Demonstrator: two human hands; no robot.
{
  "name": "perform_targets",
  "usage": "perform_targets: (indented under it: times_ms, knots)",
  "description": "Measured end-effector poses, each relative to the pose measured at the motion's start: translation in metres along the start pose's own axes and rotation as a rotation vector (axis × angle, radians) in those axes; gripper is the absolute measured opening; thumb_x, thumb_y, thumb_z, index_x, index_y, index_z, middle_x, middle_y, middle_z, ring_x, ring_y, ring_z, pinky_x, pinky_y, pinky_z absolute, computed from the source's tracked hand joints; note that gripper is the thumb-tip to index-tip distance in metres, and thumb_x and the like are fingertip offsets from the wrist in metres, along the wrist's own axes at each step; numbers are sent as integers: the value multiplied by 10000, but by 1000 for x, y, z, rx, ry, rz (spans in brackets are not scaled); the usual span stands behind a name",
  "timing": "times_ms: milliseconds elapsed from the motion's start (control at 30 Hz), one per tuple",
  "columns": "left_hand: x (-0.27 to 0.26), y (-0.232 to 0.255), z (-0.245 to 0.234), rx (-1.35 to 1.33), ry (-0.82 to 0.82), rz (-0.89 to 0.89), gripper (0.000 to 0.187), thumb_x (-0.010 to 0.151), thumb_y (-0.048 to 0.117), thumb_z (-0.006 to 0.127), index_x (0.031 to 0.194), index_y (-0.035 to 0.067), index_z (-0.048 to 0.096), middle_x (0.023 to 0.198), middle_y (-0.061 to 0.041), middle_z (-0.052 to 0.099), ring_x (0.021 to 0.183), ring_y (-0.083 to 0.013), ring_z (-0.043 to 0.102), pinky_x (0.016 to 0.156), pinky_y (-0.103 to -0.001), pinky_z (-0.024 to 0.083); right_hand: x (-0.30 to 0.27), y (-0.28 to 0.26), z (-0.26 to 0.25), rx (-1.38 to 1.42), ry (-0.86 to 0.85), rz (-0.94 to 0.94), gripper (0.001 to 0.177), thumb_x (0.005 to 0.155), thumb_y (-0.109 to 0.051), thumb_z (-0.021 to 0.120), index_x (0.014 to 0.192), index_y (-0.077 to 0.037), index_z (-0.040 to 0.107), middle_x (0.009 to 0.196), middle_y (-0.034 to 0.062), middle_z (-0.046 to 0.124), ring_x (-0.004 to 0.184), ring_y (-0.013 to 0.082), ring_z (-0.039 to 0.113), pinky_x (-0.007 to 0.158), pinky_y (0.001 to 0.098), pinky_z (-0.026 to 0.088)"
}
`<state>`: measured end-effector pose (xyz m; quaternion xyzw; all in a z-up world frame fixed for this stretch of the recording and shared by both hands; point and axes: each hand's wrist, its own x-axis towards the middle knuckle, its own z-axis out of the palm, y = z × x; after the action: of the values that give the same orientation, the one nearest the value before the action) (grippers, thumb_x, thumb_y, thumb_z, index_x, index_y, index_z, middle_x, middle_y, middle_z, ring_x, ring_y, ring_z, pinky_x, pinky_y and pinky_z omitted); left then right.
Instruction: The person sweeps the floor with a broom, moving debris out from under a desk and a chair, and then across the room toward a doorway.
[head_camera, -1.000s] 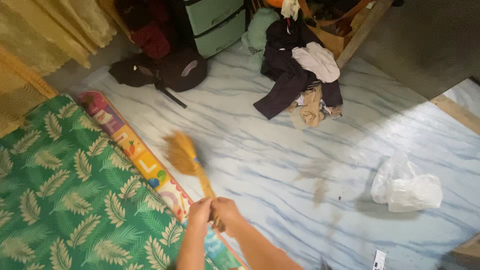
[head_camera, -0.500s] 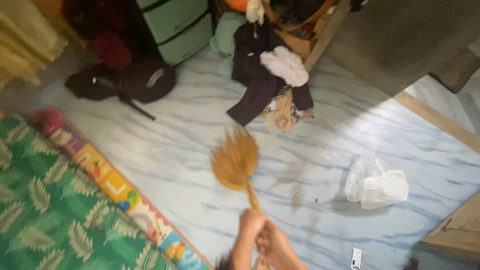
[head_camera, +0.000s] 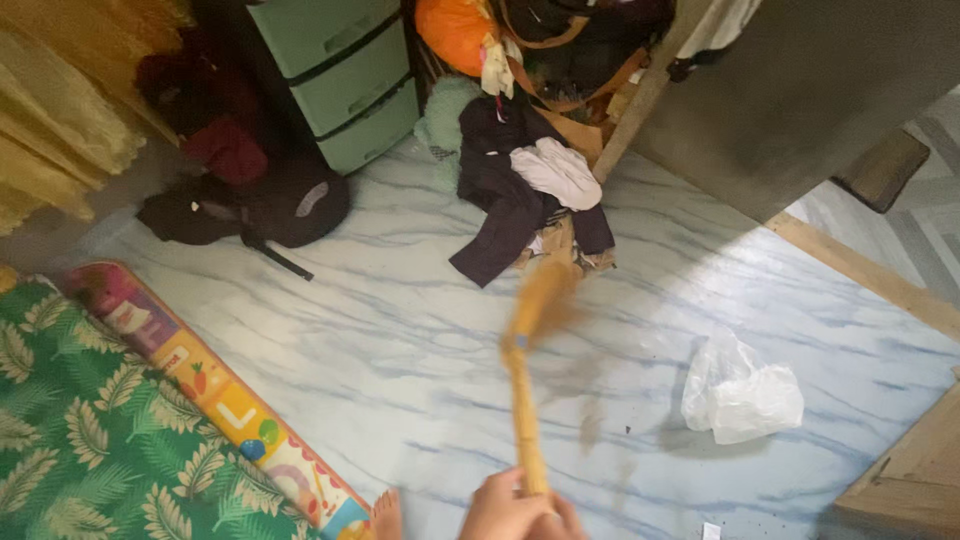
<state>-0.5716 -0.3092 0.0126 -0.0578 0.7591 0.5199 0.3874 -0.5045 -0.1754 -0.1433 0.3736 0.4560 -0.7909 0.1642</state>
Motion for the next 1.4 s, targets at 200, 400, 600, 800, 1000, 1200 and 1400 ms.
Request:
perform_targets:
  times_ms: [200,400,600,800,1000,1200,1400]
  knots:
    - [59,-147,-122,-421,75,59,451,798,231,778,1217,79,709,967,-173,792,850,-238,768,748,-360,610,15,23,158,-153,-230,-61,341,915,-227,645,1205,-60,580,934,86,661,808,148,633,724,279,491]
    - [69,-245,-287,-515,351,-238,689,826,211,845,1360,-33,482,1046,-182,767,855,-287,818,687,-400,672,15,41,312,-335,-470,-164,499,900,-126,680,1382,-49,571,1080,93,714,961,130,690,866,255,540]
    - [79,-233,-404,-622,276,-255,433,863,271,751,1069,-109,743,869,-172,755,684,-215,733,571,-333,580,47,19,419,-535,-341,151,486,895,-195,685,1366,-97,615,980,59,733,845,113,674,750,237,531]
    - [133,-212,-437,-816,265,-376,243,891,238,721,923,-3,732,782,-94,677,621,-209,624,544,-321,502,123,34,464,-269,-396,33,310,901,-170,686,1155,5,709,918,103,738,763,182,697,650,339,580]
    - [201,-151,-432,-930,78,-203,271,878,228,646,969,-5,749,844,-98,749,708,-195,713,643,-325,594,184,-42,458,-585,-189,112,200,816,-197,655,939,-61,734,680,145,678,438,254,636,346,390,418]
    - [287,-94,-400,-704,8,-90,323,925,297,694,1041,-2,733,905,-80,747,744,-178,702,665,-307,573,255,-68,400,-136,-104,63,121,832,-218,731,839,-116,666,674,64,603,500,163,576,381,320,431]
    - [305,-61,-308,-32,-153,14,456,843,442,745,783,-10,751,728,-146,739,641,-216,701,601,-342,550,244,-52,315,357,362,364,272,934,-388,676,849,-143,592,698,32,608,530,152,552,427,274,433]
